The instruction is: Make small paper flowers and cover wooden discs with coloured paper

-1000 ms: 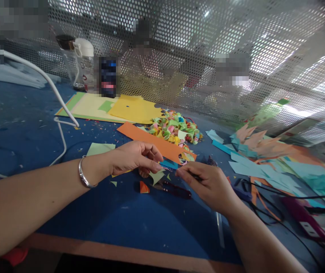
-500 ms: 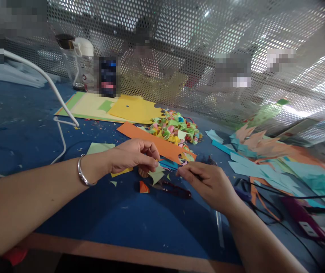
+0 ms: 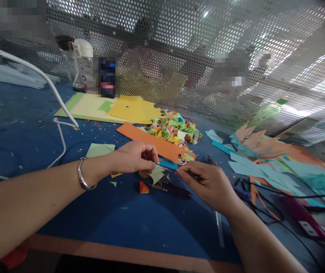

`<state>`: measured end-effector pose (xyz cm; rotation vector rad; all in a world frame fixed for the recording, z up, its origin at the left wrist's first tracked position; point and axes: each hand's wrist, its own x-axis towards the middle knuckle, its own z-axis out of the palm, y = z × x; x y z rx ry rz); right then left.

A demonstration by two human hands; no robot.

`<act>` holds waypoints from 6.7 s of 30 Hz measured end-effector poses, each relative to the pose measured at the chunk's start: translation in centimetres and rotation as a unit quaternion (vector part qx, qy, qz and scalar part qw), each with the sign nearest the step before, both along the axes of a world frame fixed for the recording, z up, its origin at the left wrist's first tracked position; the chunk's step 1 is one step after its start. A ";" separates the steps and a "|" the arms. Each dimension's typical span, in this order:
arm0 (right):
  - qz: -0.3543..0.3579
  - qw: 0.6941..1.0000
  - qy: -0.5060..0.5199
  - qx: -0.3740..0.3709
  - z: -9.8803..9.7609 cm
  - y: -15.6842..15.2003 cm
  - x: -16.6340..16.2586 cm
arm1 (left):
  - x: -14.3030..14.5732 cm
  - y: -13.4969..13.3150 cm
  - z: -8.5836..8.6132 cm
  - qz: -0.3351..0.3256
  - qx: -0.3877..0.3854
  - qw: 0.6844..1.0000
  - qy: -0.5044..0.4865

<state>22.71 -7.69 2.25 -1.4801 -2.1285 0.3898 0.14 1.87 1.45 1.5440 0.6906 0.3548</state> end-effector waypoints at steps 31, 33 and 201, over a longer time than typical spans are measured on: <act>-0.139 0.979 -0.146 -0.016 -1.0 1.2 3.2 | -0.3 1.0 0.2 0.136 -0.173 0.973 -0.067; -0.142 0.977 -0.156 0.011 -1.2 1.2 3.1 | -0.2 0.7 0.4 0.122 -0.197 0.970 -0.073; -0.011 0.991 0.130 -0.018 1.0 0.4 -2.5 | 0.2 -2.9 -0.1 0.064 0.577 0.809 -0.099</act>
